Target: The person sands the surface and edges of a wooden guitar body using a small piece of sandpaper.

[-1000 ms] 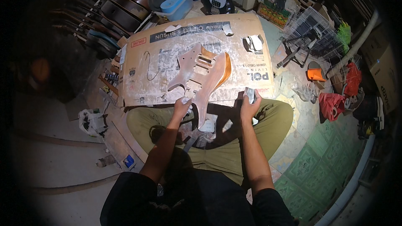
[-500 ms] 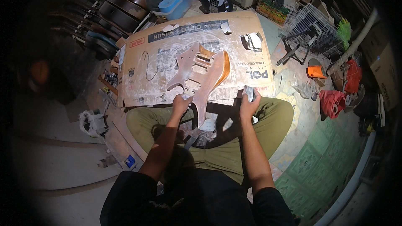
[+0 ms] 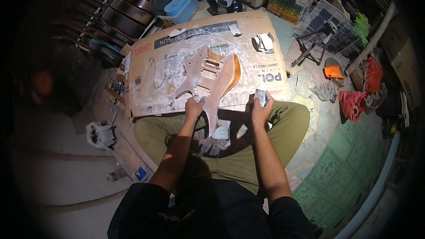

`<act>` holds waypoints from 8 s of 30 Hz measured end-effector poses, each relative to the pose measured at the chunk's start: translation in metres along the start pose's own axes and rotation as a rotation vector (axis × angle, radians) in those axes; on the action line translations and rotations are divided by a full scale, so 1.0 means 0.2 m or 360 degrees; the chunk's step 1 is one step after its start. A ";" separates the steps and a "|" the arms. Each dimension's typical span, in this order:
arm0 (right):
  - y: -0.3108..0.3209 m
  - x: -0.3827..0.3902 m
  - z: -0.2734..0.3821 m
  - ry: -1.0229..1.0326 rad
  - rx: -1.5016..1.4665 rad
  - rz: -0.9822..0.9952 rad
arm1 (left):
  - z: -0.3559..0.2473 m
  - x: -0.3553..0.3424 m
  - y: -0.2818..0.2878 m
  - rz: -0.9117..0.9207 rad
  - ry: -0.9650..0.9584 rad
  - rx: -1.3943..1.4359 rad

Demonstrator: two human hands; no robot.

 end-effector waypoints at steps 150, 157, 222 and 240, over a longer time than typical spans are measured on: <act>-0.69 -0.19 0.21 0.0765 0.0924 0.0715 | -0.55 -0.37 -0.20 -0.0029 -0.0571 -0.0664; -0.91 -0.35 0.29 0.0889 0.1007 0.0579 | -0.57 -0.39 -0.22 -0.0008 -0.0611 -0.0415; -0.76 -0.34 0.23 0.0663 0.0933 0.0573 | -0.59 -0.38 -0.21 0.0069 -0.0525 -0.0758; -0.88 -0.37 0.24 0.0798 0.1003 0.0546 | -0.57 -0.40 -0.17 -0.0122 -0.0676 -0.0650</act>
Point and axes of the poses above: each hand's wrist, its own x-axis away from the middle knuckle, its own y-axis out of the back of the hand, z = x × y, the point moved 3 cm from there along -x, towards the middle knuckle, and after that the axes turned 7 degrees about -y, right-handed, at the moved point
